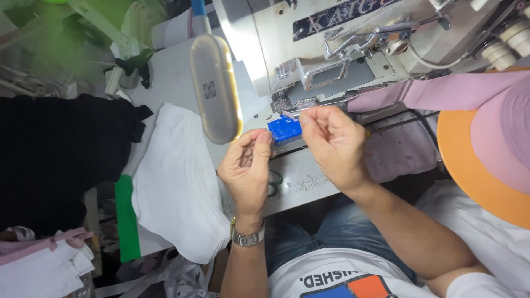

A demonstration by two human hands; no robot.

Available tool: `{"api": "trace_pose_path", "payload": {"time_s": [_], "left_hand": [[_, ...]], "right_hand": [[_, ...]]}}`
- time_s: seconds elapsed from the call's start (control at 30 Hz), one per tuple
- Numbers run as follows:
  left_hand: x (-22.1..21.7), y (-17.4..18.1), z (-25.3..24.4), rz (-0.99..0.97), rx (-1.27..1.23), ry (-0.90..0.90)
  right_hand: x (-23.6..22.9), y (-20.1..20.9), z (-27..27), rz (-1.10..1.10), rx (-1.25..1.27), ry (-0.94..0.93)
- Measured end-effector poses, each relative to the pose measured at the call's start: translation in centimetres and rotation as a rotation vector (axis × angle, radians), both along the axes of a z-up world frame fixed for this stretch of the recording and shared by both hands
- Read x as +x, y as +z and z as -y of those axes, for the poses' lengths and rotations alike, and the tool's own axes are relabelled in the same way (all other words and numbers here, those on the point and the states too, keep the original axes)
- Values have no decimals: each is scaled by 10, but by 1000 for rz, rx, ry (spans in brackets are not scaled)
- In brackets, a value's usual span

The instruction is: Threading an industrial sewing machine by guiding thread through various tensioners and guides, and using scissors to trim the thread.

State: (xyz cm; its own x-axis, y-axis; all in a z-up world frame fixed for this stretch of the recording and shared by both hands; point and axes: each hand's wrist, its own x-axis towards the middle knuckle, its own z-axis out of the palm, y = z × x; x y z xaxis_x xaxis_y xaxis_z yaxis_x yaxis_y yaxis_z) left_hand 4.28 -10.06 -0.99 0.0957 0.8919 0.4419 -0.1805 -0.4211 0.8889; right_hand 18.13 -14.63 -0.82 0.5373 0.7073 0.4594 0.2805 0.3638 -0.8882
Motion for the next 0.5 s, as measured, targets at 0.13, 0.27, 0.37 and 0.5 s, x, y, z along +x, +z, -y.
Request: {"api": "trace_pose_path", "payload": {"time_s": [0.13, 0.27, 0.37, 0.5], "left_hand": [[-18, -9, 2, 107, 4, 115], [-34, 9, 3, -30, 199, 357], [-46, 32, -2, -90, 305, 292], [-44, 35, -22, -151, 237, 130]], "right_hand": [[-8, -11, -20, 226, 99, -66], [-22, -11, -30, 351, 147, -166], [-26, -13, -35, 396, 162, -207], [-23, -26, -43, 455, 158, -222]]}}
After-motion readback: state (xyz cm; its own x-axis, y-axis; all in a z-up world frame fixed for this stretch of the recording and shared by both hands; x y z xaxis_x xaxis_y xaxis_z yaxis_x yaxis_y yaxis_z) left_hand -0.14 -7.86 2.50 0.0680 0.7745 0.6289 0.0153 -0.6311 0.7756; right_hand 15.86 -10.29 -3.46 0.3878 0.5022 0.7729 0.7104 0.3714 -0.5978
